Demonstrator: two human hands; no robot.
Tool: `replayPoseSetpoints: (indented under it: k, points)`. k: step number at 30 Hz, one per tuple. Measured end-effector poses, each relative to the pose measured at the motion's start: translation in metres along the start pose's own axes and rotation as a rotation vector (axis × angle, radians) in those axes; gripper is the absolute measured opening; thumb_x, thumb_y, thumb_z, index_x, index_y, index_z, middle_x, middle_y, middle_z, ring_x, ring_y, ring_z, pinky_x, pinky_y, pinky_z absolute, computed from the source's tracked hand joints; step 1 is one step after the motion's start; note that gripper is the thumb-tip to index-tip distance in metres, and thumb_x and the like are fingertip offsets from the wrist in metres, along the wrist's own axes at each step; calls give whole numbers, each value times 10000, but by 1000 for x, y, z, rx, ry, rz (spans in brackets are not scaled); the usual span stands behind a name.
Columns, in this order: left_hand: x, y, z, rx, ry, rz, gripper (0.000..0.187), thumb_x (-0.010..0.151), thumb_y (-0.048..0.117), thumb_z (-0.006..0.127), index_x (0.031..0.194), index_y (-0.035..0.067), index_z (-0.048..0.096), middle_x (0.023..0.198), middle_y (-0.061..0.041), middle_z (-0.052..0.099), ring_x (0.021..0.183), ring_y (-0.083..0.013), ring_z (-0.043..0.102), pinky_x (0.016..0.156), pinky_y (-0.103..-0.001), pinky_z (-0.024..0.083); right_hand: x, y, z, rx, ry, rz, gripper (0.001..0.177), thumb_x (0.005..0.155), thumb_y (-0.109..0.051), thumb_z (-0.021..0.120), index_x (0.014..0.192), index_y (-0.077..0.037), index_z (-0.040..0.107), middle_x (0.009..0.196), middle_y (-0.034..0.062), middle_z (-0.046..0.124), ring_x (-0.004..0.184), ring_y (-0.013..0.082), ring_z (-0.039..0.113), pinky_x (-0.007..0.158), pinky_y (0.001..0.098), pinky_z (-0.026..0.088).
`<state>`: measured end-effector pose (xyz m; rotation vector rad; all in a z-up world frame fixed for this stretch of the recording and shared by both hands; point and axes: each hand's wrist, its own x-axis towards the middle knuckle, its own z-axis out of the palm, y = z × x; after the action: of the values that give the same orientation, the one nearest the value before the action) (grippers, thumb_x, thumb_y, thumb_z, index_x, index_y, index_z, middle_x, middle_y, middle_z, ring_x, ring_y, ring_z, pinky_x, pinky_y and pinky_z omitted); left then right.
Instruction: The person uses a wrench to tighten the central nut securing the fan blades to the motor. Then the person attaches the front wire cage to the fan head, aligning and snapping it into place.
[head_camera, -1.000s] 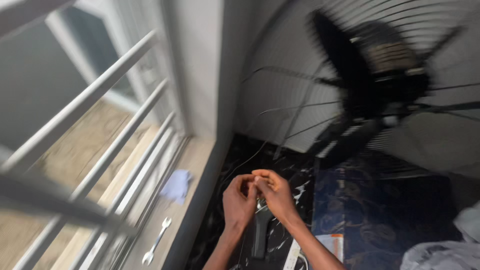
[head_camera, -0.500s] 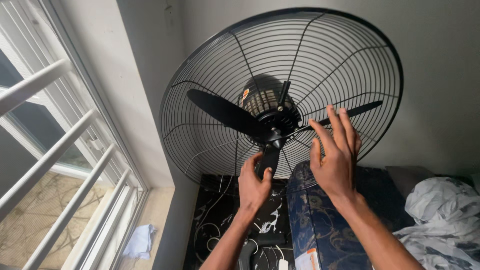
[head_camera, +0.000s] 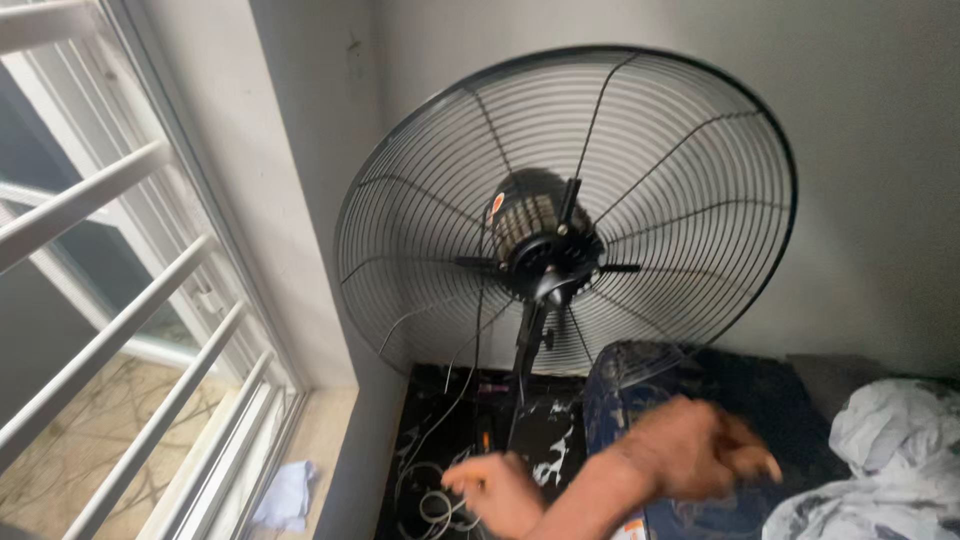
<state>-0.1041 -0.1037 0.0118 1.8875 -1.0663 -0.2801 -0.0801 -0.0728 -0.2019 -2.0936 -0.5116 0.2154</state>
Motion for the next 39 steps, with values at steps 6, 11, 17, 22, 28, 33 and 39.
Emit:
replayPoseSetpoints:
  k: [6, 11, 17, 22, 28, 33, 39]
  points:
    - [-28, -63, -32, -375, 789, -118, 268, 968, 267, 626, 1067, 73, 782, 908, -62, 795, 785, -116, 752, 709, -267, 591, 21, 41, -95, 751, 104, 269, 332, 906, -261, 571, 1141, -72, 711, 986, 77, 772, 765, 129, 748, 637, 291, 604]
    - [-63, -123, -40, -360, 712, -283, 269, 949, 265, 653, 1007, 28, 766, 832, -81, 792, 745, -114, 740, 708, -273, 575, -2, 13, -132, 164, 191, 554, 287, 942, -249, 634, 1058, -1, 721, 926, 85, 786, 777, 150, 762, 660, 317, 612]
    - [-88, -201, 3, -462, 551, -422, 229, 957, 198, 653, 1064, 26, 761, 873, -42, 789, 765, -86, 726, 709, -231, 575, -23, 35, -109, 378, 46, 697, 300, 960, -236, 614, 1197, -72, 699, 1045, 65, 796, 858, 171, 752, 761, 327, 601]
    - [-102, -242, 33, -778, 559, -590, 203, 990, 134, 614, 1121, 45, 740, 919, -28, 781, 693, -61, 653, 571, -220, 507, -40, 66, -105, 583, 193, 738, 414, 960, -222, 575, 1342, -81, 652, 1146, 152, 804, 999, 252, 776, 861, 382, 614]
    - [-107, -258, 48, -866, 532, -668, 216, 1000, 132, 605, 1165, 59, 723, 933, -11, 749, 657, -52, 609, 535, -203, 467, -62, 89, -106, 647, 345, 802, 456, 1008, -304, 486, 1379, -88, 640, 1245, 147, 773, 1130, 272, 753, 966, 392, 591]
    - [-105, -263, 63, -935, 453, -741, 198, 1009, 155, 596, 1142, 65, 711, 916, -8, 747, 665, -69, 618, 544, -236, 463, -88, 101, -104, 719, 432, 823, 459, 999, -310, 532, 1375, -73, 646, 1257, 169, 770, 1119, 282, 752, 968, 396, 581]
    - [-95, -268, 92, -976, 368, -740, 215, 1001, 169, 610, 1150, 54, 713, 912, -6, 729, 645, -81, 579, 530, -235, 440, -120, 118, -111, 773, 542, 828, 450, 986, -312, 550, 1362, -83, 644, 1261, 159, 763, 1120, 275, 743, 955, 386, 569]
